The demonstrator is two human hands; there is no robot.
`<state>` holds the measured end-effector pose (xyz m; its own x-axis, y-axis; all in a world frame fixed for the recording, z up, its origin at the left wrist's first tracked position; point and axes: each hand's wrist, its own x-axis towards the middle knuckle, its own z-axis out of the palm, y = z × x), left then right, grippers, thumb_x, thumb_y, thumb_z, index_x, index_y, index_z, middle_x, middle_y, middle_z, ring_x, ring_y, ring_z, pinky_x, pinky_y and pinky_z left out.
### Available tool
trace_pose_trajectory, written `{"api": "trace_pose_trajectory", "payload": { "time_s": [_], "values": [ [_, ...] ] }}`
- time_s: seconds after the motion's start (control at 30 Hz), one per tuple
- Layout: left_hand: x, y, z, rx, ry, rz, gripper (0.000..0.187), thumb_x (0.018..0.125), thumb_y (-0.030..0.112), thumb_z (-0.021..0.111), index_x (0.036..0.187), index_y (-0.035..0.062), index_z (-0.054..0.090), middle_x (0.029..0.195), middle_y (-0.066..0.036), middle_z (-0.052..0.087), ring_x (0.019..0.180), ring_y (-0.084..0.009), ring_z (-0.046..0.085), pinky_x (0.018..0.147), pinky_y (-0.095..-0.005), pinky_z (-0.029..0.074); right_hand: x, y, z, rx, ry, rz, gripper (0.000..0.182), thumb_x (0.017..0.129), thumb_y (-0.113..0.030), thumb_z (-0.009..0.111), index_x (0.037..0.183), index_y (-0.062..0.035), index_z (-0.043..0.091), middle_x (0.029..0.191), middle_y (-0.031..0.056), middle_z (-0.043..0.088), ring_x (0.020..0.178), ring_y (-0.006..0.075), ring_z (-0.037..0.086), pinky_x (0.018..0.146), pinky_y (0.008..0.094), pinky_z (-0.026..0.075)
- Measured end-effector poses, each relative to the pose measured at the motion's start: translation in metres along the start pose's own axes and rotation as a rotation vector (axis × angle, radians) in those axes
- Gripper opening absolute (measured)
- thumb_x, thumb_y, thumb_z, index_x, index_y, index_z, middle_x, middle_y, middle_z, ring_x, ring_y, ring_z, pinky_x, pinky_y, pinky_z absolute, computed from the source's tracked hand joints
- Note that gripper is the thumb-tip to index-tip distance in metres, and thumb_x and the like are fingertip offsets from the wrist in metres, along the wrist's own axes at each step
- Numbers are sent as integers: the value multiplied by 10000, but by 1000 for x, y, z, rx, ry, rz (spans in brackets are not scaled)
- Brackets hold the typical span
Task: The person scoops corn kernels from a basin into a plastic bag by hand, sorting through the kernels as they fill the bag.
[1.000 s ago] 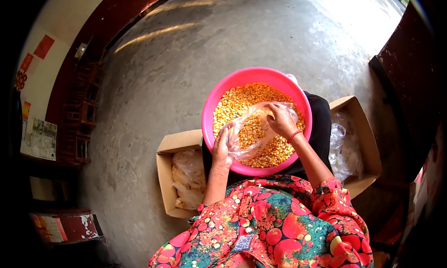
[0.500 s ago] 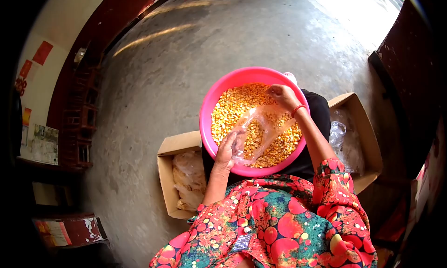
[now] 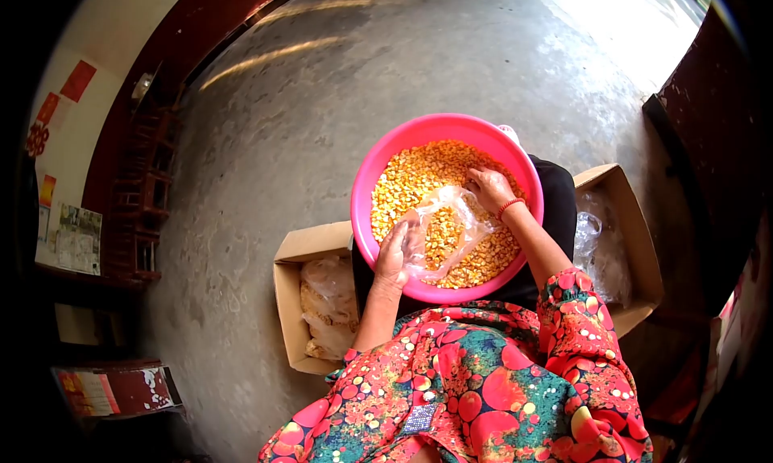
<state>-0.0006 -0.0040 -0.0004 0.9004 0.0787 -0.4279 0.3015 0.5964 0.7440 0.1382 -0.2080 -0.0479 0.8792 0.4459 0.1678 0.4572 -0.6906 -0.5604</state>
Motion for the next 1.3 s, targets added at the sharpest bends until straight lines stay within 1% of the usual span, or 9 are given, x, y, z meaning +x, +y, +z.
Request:
{"api": "trace_pose_trajectory", "payload": {
  "time_s": [0.17, 0.23, 0.33, 0.47, 0.5, 0.73, 0.8, 0.9, 1.3],
  "values": [
    [1, -2, 4, -28, 84, 11, 176, 869, 224, 467, 898, 84, 570, 638, 39, 510, 512, -39, 452, 456, -163, 369, 4, -4, -4, 65, -10, 62, 173, 790, -158, 527, 895, -33, 585, 717, 157, 573, 690, 275, 576, 624, 362, 447],
    [1, -1, 4, -23, 88, 13, 171, 869, 223, 468, 892, 87, 569, 630, 40, 506, 506, -37, 444, 449, -161, 361, 9, 3, 5, 495, 197, 267, 188, 817, -179, 529, 876, -14, 596, 698, 95, 590, 621, 171, 553, 578, 295, 432],
    [1, 0, 2, -9, 68, -1, 166, 871, 223, 458, 882, 90, 558, 601, 44, 482, 486, -35, 420, 428, -160, 337, 20, 19, 13, 969, 346, 437, 217, 838, -198, 519, 869, -1, 603, 719, 29, 591, 631, 102, 516, 553, 249, 414],
    [1, 0, 3, 7, 32, -18, 168, 879, 233, 432, 851, 104, 534, 563, 48, 439, 452, -33, 382, 384, -163, 300, 16, 23, 5, 1241, 317, 597, 199, 863, -177, 467, 923, -27, 584, 746, 4, 576, 599, 80, 493, 500, 223, 394],
    [2, 0, 2, 18, 34, -17, 169, 881, 238, 425, 844, 109, 527, 556, 49, 429, 444, -34, 374, 372, -165, 294, 14, 18, -5, 1326, 244, 704, 193, 870, -173, 448, 923, -36, 573, 746, 32, 575, 668, 112, 535, 561, 226, 447],
    [4, -4, -3, 22, 23, -22, 168, 880, 236, 429, 857, 102, 527, 556, 47, 428, 436, -35, 369, 366, -165, 290, 15, 10, -5, 1227, 225, 663, 198, 877, -225, 449, 808, -66, 546, 543, -42, 422, 422, 70, 370, 382, 204, 302],
    [4, -4, -6, -53, 0, -24, 199, 860, 223, 494, 911, 57, 593, 711, 38, 550, 547, -16, 447, 475, -127, 352, 13, 3, -10, 1286, 273, 741, 235, 876, -282, 460, 737, -95, 494, 513, -57, 348, 384, 67, 298, 354, 212, 239],
    [4, -4, -8, -71, -22, -25, 199, 863, 216, 491, 923, 54, 588, 759, 18, 579, 575, -28, 479, 511, -141, 392, 10, 7, -13, 1498, 235, 757, 266, 872, -312, 468, 689, -122, 436, 494, -59, 316, 371, 58, 264, 334, 206, 202],
    [2, -1, -3, -89, 20, -5, 192, 870, 204, 473, 953, 66, 577, 789, 10, 582, 626, -50, 521, 563, -169, 439, 15, -1, -24, 1600, 288, 746, 291, 870, -334, 468, 662, -139, 410, 467, -73, 278, 357, 56, 230, 337, 202, 183]
  ]
}}
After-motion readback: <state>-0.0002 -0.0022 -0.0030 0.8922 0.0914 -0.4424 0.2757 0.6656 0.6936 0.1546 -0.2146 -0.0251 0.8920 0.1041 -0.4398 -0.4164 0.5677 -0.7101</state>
